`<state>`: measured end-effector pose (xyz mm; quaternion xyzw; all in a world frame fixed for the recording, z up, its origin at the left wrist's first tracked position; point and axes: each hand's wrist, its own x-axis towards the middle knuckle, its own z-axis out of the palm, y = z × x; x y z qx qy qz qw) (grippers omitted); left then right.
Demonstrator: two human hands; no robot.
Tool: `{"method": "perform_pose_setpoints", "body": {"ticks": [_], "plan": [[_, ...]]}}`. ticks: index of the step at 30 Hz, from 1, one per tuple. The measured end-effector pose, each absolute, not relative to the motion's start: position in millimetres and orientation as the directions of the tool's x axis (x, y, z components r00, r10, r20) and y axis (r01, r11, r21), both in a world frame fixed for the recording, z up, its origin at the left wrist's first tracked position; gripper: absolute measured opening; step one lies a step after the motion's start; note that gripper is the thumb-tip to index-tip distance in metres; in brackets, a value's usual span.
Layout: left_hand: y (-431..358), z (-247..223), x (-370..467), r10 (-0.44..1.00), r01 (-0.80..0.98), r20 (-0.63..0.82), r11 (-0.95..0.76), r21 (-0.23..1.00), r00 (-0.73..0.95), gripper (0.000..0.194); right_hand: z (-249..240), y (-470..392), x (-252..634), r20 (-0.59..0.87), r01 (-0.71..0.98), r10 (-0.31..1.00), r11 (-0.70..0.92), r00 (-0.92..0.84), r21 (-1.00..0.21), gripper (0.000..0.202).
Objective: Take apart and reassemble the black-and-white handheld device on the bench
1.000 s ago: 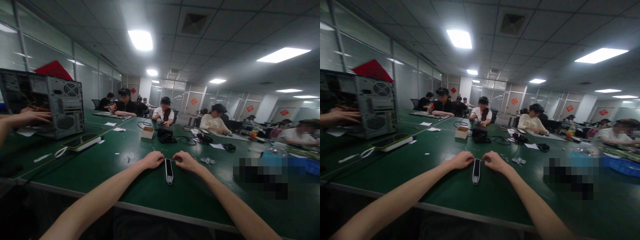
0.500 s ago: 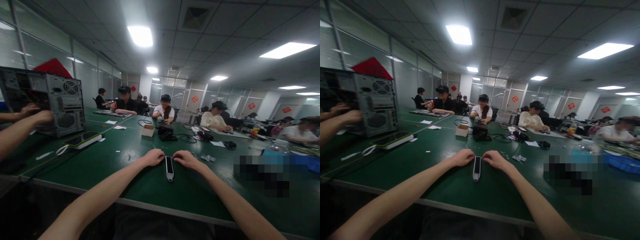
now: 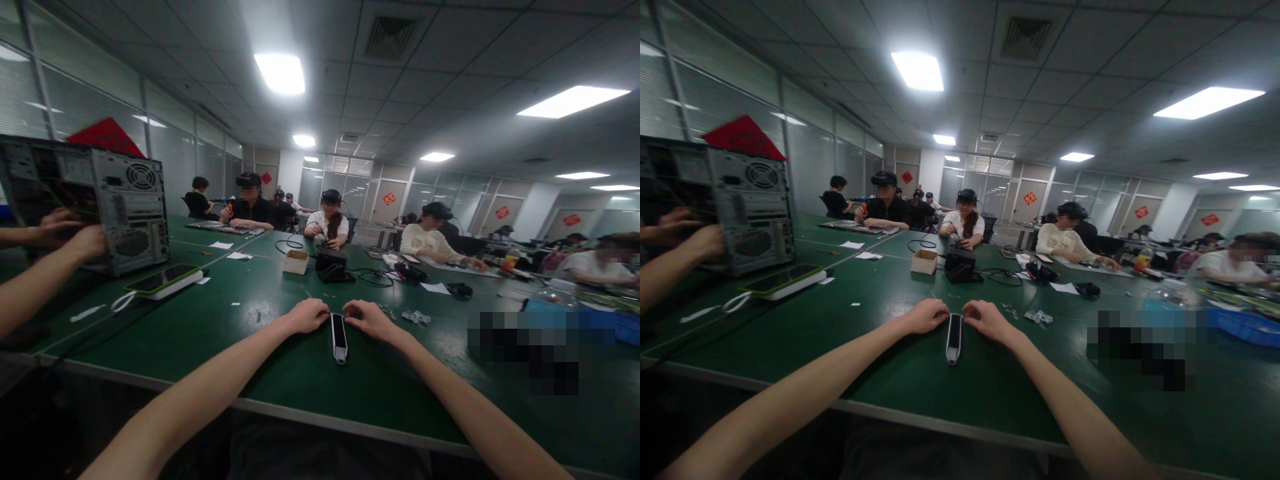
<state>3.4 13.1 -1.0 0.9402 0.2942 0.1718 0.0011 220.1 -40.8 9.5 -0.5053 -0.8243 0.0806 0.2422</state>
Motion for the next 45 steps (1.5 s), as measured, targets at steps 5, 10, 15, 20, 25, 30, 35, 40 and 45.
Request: {"method": "perform_pose_setpoints", "body": {"ticks": [5,10,15,20,25,30,35,40,45], "plan": [[14.7,-3.0,3.6,0.549,0.552,0.329,-0.829,0.094,0.769,0.024,12.7,-43.0,218.2,0.330,0.804,0.865,0.483,-0.378,-0.346,0.029],[13.0,-1.4,3.0,0.557,0.557,0.320,-0.824,0.101,0.766,0.025,15.2,-45.4,218.0,0.287,0.839,0.871,0.472,-0.398,-0.269,0.017],[10.4,2.1,2.4,0.564,0.555,0.305,-0.823,0.124,0.767,0.024,15.1,-45.4,219.1,0.284,0.838,0.870,0.476,-0.404,-0.266,0.020],[9.8,3.0,2.4,0.561,0.551,0.307,-0.825,0.125,0.769,0.025,15.1,-46.5,217.5,0.292,0.842,0.869,0.473,-0.399,-0.260,0.022],[11.0,1.3,2.3,0.551,0.545,0.320,-0.830,0.117,0.771,0.025,17.9,-49.0,214.2,0.297,0.857,0.873,0.460,-0.387,-0.234,0.022],[11.2,0.7,2.7,0.557,0.553,0.316,-0.825,0.112,0.768,0.024,16.6,-47.3,215.2,0.296,0.858,0.871,0.462,-0.392,-0.224,0.021],[10.1,1.3,3.0,0.567,0.567,0.313,-0.817,0.102,0.762,0.024,10.7,-42.6,218.6,0.315,0.832,0.853,0.497,-0.416,-0.247,0.022],[9.3,2.4,2.9,0.565,0.561,0.309,-0.820,0.111,0.765,0.024,8.5,-41.8,218.4,0.323,0.817,0.840,0.521,-0.437,-0.250,0.020],[9.3,3.0,3.3,0.566,0.564,0.303,-0.819,0.104,0.767,0.025,8.7,-43.3,216.8,0.332,0.818,0.837,0.521,-0.435,-0.242,0.020]]}}
